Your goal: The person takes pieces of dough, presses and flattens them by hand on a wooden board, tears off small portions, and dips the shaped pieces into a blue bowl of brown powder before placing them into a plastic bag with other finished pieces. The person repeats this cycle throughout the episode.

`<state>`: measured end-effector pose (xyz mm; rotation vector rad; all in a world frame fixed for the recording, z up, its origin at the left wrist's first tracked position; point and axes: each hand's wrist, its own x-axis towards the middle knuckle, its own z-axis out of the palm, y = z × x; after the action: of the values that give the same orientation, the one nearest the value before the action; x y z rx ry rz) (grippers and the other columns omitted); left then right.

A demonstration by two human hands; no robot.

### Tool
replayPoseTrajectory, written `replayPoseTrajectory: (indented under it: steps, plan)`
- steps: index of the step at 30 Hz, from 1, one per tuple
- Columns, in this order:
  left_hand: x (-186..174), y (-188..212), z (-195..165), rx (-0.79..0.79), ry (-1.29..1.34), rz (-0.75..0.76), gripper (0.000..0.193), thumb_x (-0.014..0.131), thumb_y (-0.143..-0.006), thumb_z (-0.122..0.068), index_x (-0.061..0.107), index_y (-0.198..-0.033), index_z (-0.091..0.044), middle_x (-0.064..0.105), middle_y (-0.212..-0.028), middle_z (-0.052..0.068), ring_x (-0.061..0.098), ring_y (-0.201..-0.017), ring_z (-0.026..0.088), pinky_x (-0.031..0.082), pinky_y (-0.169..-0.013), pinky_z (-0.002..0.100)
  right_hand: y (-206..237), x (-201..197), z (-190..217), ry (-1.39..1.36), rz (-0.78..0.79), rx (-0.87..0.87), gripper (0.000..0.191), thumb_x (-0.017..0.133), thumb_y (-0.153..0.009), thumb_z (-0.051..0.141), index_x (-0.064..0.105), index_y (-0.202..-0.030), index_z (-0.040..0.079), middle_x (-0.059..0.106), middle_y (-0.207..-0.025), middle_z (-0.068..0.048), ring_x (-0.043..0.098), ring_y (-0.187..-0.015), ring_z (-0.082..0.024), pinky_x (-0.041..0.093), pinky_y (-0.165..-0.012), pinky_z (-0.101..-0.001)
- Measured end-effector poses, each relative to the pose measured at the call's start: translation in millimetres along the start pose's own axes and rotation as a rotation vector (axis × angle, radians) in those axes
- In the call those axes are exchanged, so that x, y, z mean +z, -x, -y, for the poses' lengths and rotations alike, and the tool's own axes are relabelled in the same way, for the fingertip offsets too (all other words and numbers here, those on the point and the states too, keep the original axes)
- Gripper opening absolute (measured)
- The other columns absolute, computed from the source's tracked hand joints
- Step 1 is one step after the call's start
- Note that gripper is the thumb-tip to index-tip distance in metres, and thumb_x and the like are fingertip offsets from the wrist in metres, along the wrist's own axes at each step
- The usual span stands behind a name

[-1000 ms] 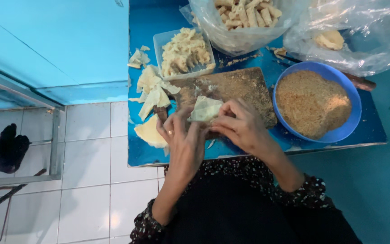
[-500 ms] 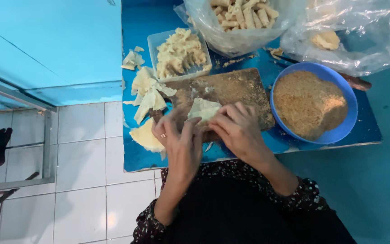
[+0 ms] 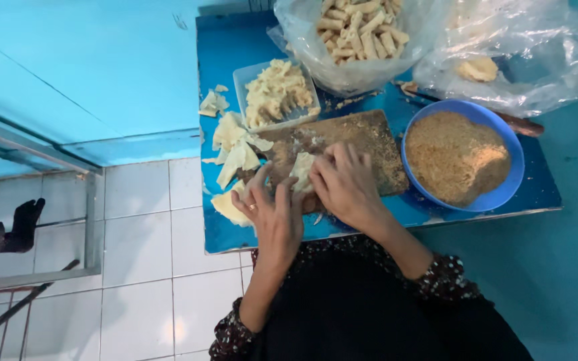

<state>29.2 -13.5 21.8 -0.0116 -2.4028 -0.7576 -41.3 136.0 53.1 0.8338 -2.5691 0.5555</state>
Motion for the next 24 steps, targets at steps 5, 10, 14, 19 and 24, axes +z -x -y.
replayPoseTrajectory:
  steps: [5, 10, 14, 19, 24]
  plan:
    - [-5, 4, 4, -0.016, -0.002, -0.042, 0.010, 0.075, -0.091, -0.012, 0.069, -0.098, -0.010, 0.047, -0.148, 0.017, 0.046, -0.132, 0.039, 0.019, -0.115, 0.071, -11, 6, 10, 0.034, 0.010, 0.054, 0.025, 0.072, -0.090, 0.036, 0.062, -0.088, 0.013, 0.054, -0.100, -0.010, 0.054, -0.097, -0.032, 0.036, -0.080, -0.0514]
    - [-14, -3, 11, -0.008, 0.052, -0.090, 0.010, 0.079, -0.089, -0.013, 0.072, -0.094, -0.009, 0.050, -0.146, 0.016, 0.048, -0.130, 0.038, 0.022, -0.114, 0.069, -20, -6, 14, -0.084, -0.030, 0.068, 0.021, 0.075, -0.091, 0.035, 0.070, -0.096, 0.015, 0.056, -0.106, -0.009, 0.056, -0.103, -0.031, 0.038, -0.085, -0.0480]
    - [-17, -17, 17, -0.007, 0.044, -0.076, 0.011, 0.079, -0.088, -0.012, 0.071, -0.095, -0.009, 0.051, -0.144, 0.016, 0.048, -0.129, 0.038, 0.023, -0.113, 0.069, -24, -26, 10, -0.142, 0.032, -0.133, 0.013, 0.077, -0.089, 0.026, 0.074, -0.099, 0.018, 0.064, -0.112, -0.001, 0.059, -0.100, -0.024, 0.040, -0.088, -0.0434]
    - [-13, -30, 18, -0.015, 0.027, -0.053, 0.020, 0.077, -0.090, -0.013, 0.069, -0.108, -0.009, 0.049, -0.146, 0.018, 0.046, -0.131, 0.038, 0.022, -0.114, 0.069, -37, -28, 2, -0.126, 0.021, -0.247, 0.015, 0.074, -0.087, 0.022, 0.073, -0.101, 0.017, 0.064, -0.115, 0.000, 0.060, -0.107, -0.024, 0.043, -0.093, -0.0433]
    - [-11, -35, 16, -0.013, 0.007, 0.008, 0.026, 0.073, -0.088, -0.008, 0.068, -0.113, -0.010, 0.048, -0.147, 0.018, 0.045, -0.133, 0.039, 0.020, -0.116, 0.069, -46, -41, -22, -0.012, 0.053, -0.406, 0.016, 0.074, -0.081, 0.020, 0.075, -0.096, 0.017, 0.065, -0.112, -0.001, 0.061, -0.104, -0.023, 0.043, -0.091, -0.0438]
